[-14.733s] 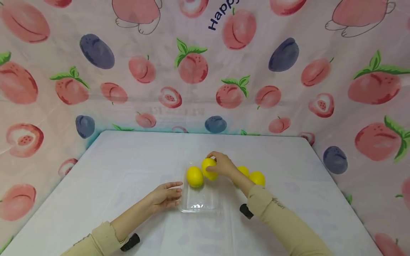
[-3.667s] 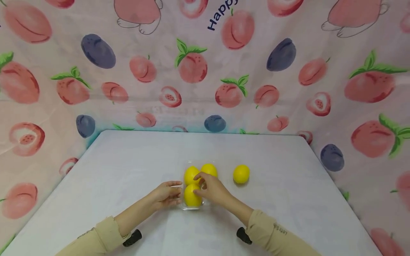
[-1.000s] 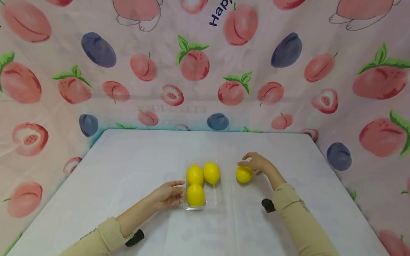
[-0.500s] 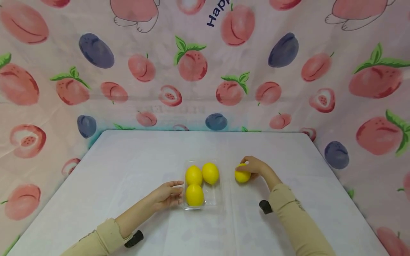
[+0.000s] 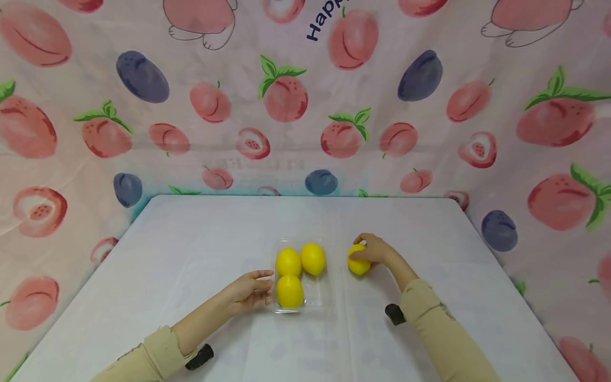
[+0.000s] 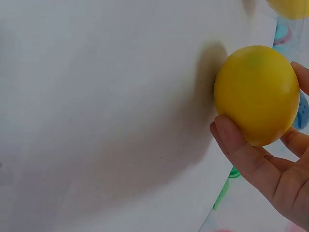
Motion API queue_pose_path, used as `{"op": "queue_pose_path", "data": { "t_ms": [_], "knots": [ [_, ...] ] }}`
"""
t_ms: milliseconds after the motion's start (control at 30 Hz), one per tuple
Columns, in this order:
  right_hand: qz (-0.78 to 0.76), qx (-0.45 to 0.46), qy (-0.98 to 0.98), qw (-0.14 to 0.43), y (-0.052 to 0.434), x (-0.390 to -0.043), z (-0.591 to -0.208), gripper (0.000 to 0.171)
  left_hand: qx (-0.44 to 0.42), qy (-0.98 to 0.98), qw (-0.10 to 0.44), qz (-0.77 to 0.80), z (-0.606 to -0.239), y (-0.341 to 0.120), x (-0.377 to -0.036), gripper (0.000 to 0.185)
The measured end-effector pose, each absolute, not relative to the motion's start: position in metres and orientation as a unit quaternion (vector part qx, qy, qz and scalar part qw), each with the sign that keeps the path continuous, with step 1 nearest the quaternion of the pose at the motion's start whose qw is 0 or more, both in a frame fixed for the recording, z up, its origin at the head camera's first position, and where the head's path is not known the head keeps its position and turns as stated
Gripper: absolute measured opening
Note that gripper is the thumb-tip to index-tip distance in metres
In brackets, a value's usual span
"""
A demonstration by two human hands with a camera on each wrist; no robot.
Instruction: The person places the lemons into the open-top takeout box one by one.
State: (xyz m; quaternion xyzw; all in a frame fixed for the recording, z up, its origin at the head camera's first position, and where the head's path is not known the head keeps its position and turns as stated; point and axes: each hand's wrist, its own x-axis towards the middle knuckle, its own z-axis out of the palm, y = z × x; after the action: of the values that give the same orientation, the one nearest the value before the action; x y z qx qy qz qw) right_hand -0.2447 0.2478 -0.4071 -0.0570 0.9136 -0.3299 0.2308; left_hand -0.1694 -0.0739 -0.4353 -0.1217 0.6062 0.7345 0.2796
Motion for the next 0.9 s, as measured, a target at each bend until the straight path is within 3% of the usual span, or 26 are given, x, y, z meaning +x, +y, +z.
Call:
{"op": "queue_pose_path", "data": {
  "t_ms": [900],
  "knots": [
    [-0.376, -0.084, 0.910, 0.155, 0.234, -0.207, -0.392, 0.053, -0.128, 0.604, 0.272, 0.738, -0.436, -0.073, -0.168, 0.033]
  ]
}}
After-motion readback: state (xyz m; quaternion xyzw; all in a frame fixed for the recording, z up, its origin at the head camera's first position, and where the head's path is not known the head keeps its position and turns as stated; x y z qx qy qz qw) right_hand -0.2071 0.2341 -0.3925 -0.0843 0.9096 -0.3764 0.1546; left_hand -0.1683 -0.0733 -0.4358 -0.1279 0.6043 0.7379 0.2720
